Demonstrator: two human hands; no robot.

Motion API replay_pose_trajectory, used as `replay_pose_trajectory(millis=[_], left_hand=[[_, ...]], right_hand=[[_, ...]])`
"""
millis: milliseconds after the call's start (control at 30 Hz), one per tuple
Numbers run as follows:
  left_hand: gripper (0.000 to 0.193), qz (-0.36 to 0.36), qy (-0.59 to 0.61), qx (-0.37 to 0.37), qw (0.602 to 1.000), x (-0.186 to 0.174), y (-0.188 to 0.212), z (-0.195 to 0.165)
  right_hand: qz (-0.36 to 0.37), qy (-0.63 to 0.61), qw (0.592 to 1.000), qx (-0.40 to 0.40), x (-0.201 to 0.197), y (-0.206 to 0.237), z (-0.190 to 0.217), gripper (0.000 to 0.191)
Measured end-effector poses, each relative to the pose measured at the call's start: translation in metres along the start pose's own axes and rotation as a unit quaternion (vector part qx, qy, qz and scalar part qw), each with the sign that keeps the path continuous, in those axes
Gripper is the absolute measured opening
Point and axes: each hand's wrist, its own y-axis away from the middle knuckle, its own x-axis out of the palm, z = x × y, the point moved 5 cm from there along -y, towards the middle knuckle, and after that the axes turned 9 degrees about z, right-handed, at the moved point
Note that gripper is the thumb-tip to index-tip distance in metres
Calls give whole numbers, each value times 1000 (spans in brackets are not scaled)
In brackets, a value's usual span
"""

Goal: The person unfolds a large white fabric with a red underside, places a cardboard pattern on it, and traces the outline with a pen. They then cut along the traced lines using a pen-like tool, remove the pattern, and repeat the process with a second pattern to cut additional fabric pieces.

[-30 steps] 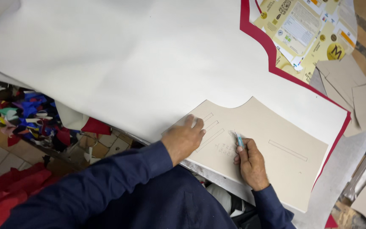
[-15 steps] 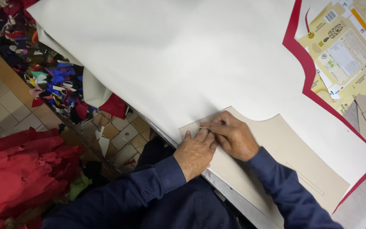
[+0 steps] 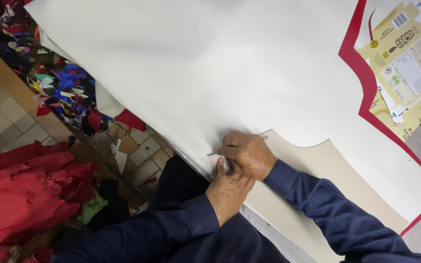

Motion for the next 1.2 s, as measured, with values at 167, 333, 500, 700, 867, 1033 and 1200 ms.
replay_pose_trajectory(millis=[167, 333, 500, 700, 867, 1033, 1200], left_hand=[[75, 11, 0, -19, 1000, -5, -4, -2], [81, 62, 14, 6, 998, -16, -7, 0], [89, 99, 28, 26, 994, -34, -9, 8], [84, 102, 25, 30, 994, -54, -18, 15], [89, 124, 32, 37, 991, -65, -27, 17], [98, 161, 48, 33, 985, -77, -32, 18], [103, 163, 76, 22, 983, -84, -34, 20]], right_hand=[[7, 51, 998, -36, 0, 1, 2, 33], [16, 51, 998, -34, -7, 11, -14, 38], [6, 53, 998, -24, -27, 28, -41, 37], [-27, 59, 998, 16, -65, 57, -77, 24], [-28, 73, 996, 35, -88, 76, -99, 30], [-24, 79, 996, 32, -93, 80, -105, 35], [-78, 36, 982, 166, -99, 89, -89, 25]])
